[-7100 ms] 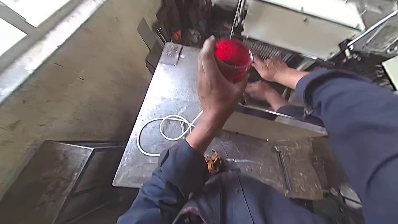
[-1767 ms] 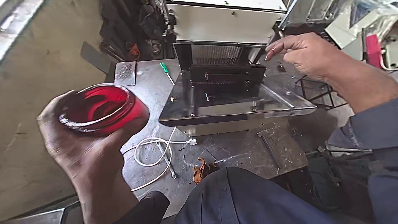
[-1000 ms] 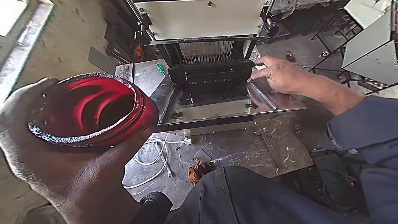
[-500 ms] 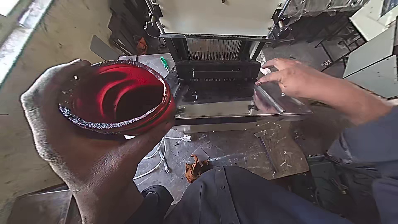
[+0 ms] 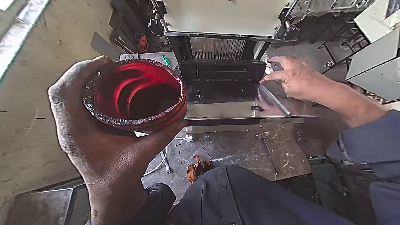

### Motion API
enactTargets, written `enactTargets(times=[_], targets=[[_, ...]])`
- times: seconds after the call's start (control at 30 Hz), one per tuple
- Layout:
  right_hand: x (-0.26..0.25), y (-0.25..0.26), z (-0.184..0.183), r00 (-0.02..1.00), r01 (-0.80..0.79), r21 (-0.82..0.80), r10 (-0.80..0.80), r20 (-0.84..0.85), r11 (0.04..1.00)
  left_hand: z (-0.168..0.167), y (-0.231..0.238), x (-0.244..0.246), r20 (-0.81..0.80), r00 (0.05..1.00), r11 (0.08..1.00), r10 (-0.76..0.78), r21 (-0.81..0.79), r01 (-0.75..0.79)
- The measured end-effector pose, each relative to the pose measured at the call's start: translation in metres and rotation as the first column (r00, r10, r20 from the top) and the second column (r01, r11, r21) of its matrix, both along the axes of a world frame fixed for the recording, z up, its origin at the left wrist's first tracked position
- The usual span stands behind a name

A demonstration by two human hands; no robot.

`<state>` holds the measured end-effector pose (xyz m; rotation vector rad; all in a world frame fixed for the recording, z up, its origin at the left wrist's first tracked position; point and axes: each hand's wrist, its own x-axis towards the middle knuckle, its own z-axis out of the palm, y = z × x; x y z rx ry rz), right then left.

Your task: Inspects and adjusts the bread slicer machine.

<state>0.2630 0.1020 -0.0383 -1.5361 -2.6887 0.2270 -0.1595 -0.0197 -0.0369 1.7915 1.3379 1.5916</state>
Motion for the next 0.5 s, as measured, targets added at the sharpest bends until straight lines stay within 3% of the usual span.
enactTargets(times=[0.13,0.27,0.37,0.5], targets=[[0.004,0.002,0.001,0.997,0.005,0.050,-0.001,-0.077,0.999,-0.001,0.000,0.002,0.002,1.000,1.000,0.006,-0.010,-0.006],[0.003,-0.007,0.001,0.998,0.030,-0.064,-0.034,-0.056,0.997,0.002,0.001,0.003,-0.019,1.000,1.000,0.019,-0.003,-0.019],[0.008,-0.021,0.016,0.981,-0.040,-0.054,0.029,-0.190,0.998,0.002,-0.002,0.002,-0.013,1.000,1.000,0.021,0.002,-0.021],[0.014,-0.057,0.040,0.966,-0.099,-0.067,0.080,-0.246,0.993,0.005,-0.005,0.006,-0.002,1.000,1.000,0.019,0.001,-0.019]])
